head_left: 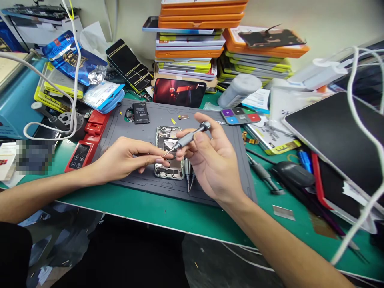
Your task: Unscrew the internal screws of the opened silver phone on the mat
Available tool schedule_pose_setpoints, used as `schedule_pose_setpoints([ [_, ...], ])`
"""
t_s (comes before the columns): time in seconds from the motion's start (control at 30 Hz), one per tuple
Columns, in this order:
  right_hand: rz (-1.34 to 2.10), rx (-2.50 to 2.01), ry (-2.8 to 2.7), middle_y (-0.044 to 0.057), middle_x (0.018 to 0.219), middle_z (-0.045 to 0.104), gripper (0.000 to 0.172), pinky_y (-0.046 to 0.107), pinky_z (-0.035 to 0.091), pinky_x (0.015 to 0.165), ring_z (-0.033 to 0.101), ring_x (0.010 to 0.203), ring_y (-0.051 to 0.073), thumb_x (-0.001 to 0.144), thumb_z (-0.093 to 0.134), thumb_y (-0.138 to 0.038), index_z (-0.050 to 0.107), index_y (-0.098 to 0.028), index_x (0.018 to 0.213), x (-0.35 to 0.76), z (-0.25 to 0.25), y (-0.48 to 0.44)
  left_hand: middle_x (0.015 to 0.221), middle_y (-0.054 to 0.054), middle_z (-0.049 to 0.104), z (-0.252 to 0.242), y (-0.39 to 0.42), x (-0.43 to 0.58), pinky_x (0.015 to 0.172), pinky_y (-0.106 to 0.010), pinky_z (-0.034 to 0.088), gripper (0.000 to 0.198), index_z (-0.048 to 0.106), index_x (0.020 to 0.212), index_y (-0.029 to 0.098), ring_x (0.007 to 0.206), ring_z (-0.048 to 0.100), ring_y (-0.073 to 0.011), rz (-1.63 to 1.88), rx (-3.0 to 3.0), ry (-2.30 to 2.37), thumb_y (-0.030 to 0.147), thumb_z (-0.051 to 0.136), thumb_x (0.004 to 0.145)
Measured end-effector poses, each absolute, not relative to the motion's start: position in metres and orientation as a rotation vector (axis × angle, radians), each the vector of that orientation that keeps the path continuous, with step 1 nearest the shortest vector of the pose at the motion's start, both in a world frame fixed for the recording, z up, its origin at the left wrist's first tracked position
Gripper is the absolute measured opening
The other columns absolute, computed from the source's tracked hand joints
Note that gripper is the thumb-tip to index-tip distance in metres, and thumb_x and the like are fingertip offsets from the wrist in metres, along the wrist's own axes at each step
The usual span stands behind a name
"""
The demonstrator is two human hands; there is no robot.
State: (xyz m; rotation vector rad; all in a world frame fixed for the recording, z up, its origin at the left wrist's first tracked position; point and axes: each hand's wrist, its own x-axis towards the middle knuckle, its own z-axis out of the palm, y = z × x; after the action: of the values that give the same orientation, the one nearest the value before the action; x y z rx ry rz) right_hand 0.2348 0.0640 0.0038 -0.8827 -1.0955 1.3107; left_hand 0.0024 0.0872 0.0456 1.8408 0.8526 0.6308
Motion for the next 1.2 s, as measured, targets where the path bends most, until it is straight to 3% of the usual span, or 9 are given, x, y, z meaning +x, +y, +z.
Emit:
schedule_pose_setpoints([
  [0.33,1.303,-0.879,-1.106,0.000,0.115,0.082,0.039,0.029,0.064,0.066,0.079,0.079,0.014,0.103,0.071,-0.047,0.055,-0.038,0.137,0.2334,0.0075,0.0615,0.096,-0.009,0.086,0.0453,0.0864,0.0025,0.052,-0.018,0.051,0.033,0.088,0.117,0.018,0.054,0.060,-0.0084,0.629,1.849,0.856,0.045,0.074,0.103],
  [0.8,1.387,-0.882,-1.066,-0.001,0.115,0.082,0.039,0.029,0.066,0.067,0.078,0.077,0.013,0.103,0.071,-0.045,0.057,-0.037,0.138,0.2358,0.0044,0.0630,0.100,-0.007,0.087,0.0442,0.0865,0.0037,0.053,-0.017,0.051,0.022,0.089,0.116,0.021,0.059,0.063,-0.0096,0.646,1.831,0.838,0.029,0.076,0.100],
  [1.2,1.415,-0.887,-1.010,-0.001,0.112,0.082,0.039,0.024,0.064,0.064,0.074,0.070,0.010,0.101,0.073,-0.042,0.058,-0.035,0.137,0.2344,0.0049,0.0633,0.099,-0.007,0.087,0.0437,0.0873,0.0024,0.053,-0.017,0.050,0.021,0.088,0.114,0.020,0.055,0.061,-0.0081,0.660,1.914,0.819,0.032,0.076,0.102],
])
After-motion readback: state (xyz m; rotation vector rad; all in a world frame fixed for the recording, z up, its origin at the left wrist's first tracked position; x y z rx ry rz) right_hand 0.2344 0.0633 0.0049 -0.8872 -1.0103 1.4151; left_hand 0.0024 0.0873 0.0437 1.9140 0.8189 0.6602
